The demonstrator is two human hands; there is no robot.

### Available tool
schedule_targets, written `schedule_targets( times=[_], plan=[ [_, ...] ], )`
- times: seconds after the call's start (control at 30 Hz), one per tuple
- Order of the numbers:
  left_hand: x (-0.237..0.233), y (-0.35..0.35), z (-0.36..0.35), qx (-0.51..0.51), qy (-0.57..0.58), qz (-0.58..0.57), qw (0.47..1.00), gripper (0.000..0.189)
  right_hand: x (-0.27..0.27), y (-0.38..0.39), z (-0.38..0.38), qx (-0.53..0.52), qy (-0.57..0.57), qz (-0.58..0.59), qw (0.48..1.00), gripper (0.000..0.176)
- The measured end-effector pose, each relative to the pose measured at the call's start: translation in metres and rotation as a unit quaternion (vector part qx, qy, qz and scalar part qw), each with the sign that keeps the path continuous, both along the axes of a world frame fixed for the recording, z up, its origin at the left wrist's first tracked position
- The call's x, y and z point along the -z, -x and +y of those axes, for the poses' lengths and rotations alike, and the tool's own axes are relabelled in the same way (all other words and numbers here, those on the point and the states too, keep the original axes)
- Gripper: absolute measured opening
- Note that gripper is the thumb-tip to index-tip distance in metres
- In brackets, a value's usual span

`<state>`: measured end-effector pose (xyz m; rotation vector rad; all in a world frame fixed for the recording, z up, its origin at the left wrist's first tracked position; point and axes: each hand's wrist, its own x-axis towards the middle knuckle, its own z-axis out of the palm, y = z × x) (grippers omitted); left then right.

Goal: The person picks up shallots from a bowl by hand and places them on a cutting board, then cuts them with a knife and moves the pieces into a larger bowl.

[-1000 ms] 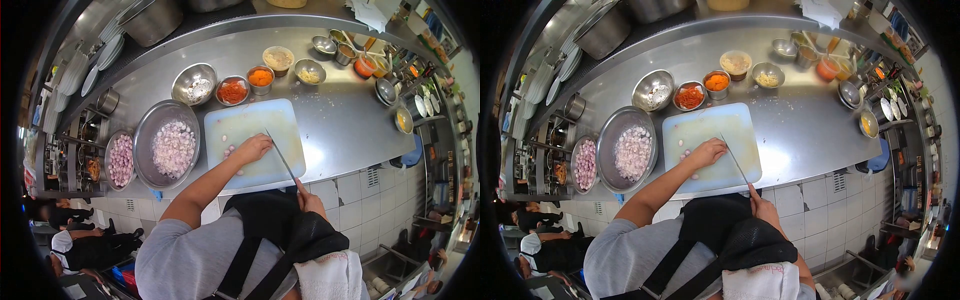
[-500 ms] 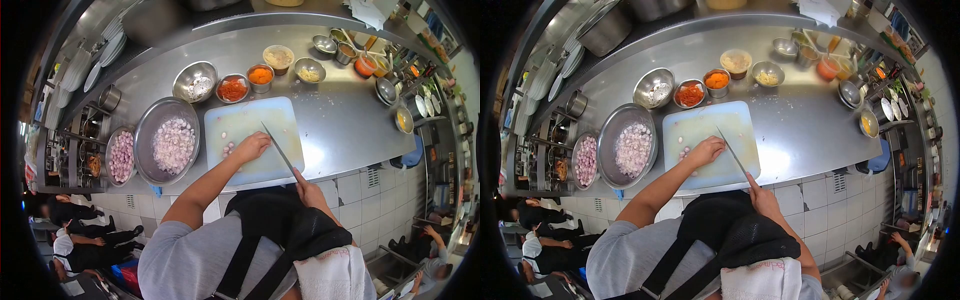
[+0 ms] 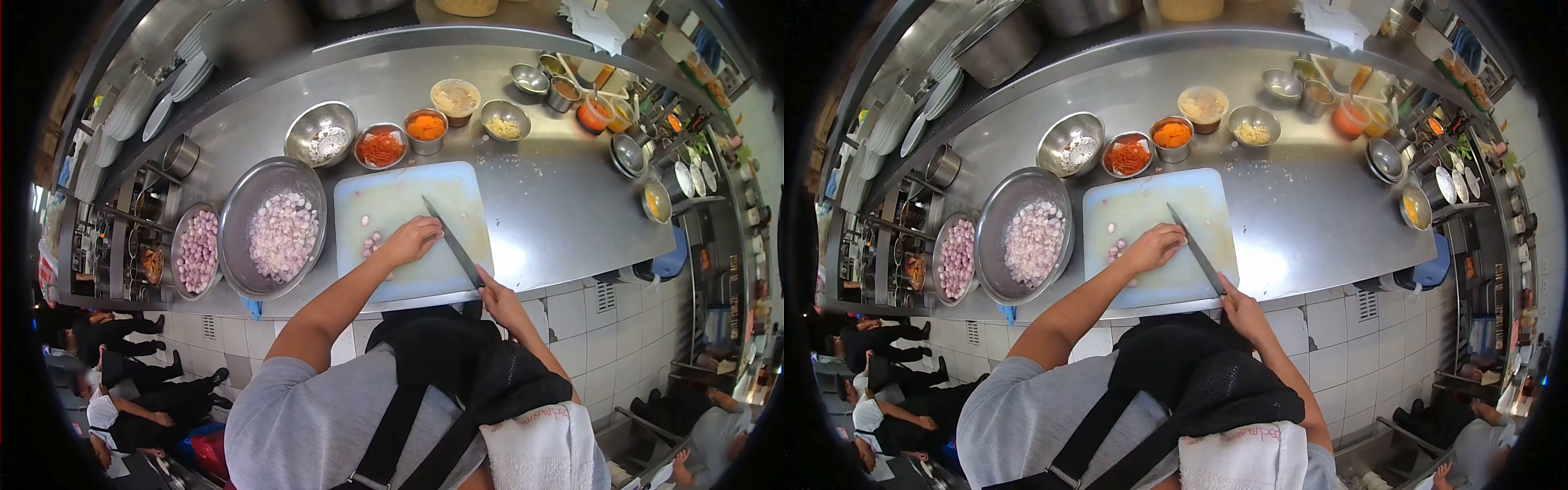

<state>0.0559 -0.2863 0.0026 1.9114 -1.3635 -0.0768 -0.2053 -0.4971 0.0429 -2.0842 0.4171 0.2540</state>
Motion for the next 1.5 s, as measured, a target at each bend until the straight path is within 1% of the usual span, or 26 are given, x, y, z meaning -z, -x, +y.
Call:
schedule_targets(
  times=[0.03,0.07,0.1,0.13,0.17,0.2,0.27,0.33,0.37,0.43,0.47,0.53,0.57,0.6,0.63,0.67,0.73,0.83,0.93,1.0,1.07,1.13,1.23,1.37,1.43,1.5],
  plan=[
    [0.000,-0.001,-0.003,0.004,-0.018,0.011,1.000,0.015,-0.004,-0.002,-0.004,0.014,-0.023,0.043,0.999,0.059],
    [0.000,-0.003,-0.007,0.008,-0.034,0.022,0.999,0.016,0.001,0.002,-0.006,0.015,-0.022,0.039,0.999,0.059],
    [-0.003,-0.004,-0.009,0.008,-0.033,0.020,0.999,0.016,0.004,0.009,-0.004,0.032,-0.020,0.010,0.999,0.059],
    [-0.005,-0.007,-0.012,0.017,-0.059,0.033,0.998,0.019,0.008,0.013,-0.005,0.048,-0.017,-0.018,0.999,0.059],
    [-0.006,-0.009,-0.014,0.026,-0.085,0.047,0.995,0.021,0.012,0.015,-0.008,0.045,-0.015,-0.018,0.999,0.059],
    [-0.005,-0.013,-0.015,0.023,-0.084,0.049,0.995,0.021,0.010,0.017,-0.008,0.045,-0.029,0.007,0.999,0.060],
    [-0.004,-0.022,-0.014,0.045,-0.190,0.082,0.977,0.028,0.009,0.019,-0.004,0.043,-0.043,0.033,0.998,0.061],
    [-0.005,-0.018,-0.011,0.034,-0.173,0.089,0.980,0.029,0.015,0.022,-0.001,0.032,-0.027,-0.023,0.999,0.062],
    [-0.005,-0.017,-0.009,0.026,-0.158,0.096,0.983,0.031,0.019,0.024,0.001,0.032,-0.027,-0.024,0.999,0.062],
    [-0.012,-0.012,-0.007,0.012,-0.135,0.097,0.986,0.027,0.023,0.024,0.003,0.018,0.035,-0.077,0.996,0.063],
    [-0.014,-0.009,-0.006,-0.003,-0.111,0.100,0.989,0.022,0.023,0.026,0.003,0.019,0.036,-0.077,0.996,0.063],
    [-0.020,-0.003,-0.002,-0.015,-0.095,0.093,0.991,0.019,0.011,0.027,0.008,0.010,0.070,-0.017,0.997,0.064],
    [-0.022,-0.001,0.000,-0.030,-0.081,0.087,0.993,0.016,0.011,0.028,0.011,0.010,0.070,-0.016,0.997,0.064],
    [-0.015,-0.001,0.001,-0.030,-0.081,0.088,0.992,0.016,0.012,0.031,0.015,0.004,0.109,-0.025,0.994,0.065],
    [-0.005,-0.002,0.001,-0.014,-0.066,0.058,0.996,0.013,0.012,0.032,0.018,-0.002,0.149,-0.035,0.988,0.065],
    [0.005,-0.003,0.001,0.002,-0.051,0.029,0.998,0.011,0.011,0.032,0.021,-0.004,0.149,-0.034,0.988,0.065],
    [0.007,0.000,0.001,-0.006,-0.034,0.023,0.999,0.010,0.001,0.034,0.028,-0.045,0.193,-0.022,0.980,0.065],
    [0.008,0.001,0.001,-0.010,-0.016,0.010,1.000,0.009,-0.016,0.040,0.033,-0.053,0.205,-0.002,0.977,0.065],
    [0.007,0.000,0.001,-0.010,-0.015,0.000,1.000,0.009,-0.034,0.048,0.034,-0.050,0.208,-0.017,0.977,0.064],
    [0.008,-0.002,0.004,-0.009,-0.018,-0.004,1.000,0.008,-0.003,0.039,0.035,-0.052,0.211,-0.021,0.976,0.064],
    [0.013,0.000,0.002,-0.011,-0.006,0.001,1.000,0.008,0.006,0.033,0.037,-0.047,0.214,-0.019,0.976,0.064],
    [0.012,0.001,0.000,-0.012,-0.002,0.007,1.000,0.009,-0.002,0.013,0.035,-0.054,0.204,0.003,0.977,0.065],
    [0.009,0.002,0.003,-0.016,-0.002,0.008,1.000,0.010,-0.014,0.021,0.038,-0.043,0.210,-0.027,0.976,0.065],
    [0.010,0.003,0.003,-0.027,0.001,0.005,1.000,0.010,0.016,0.019,0.037,-0.033,0.189,-0.017,0.981,0.066],
    [0.012,0.004,0.002,-0.030,0.001,0.012,0.999,0.010,-0.011,0.009,0.038,-0.042,0.189,-0.022,0.981,0.066],
    [0.011,0.001,0.002,-0.027,-0.002,0.016,1.000,0.010,-0.006,0.015,0.041,-0.042,0.188,-0.024,0.981,0.067]
  ],
)
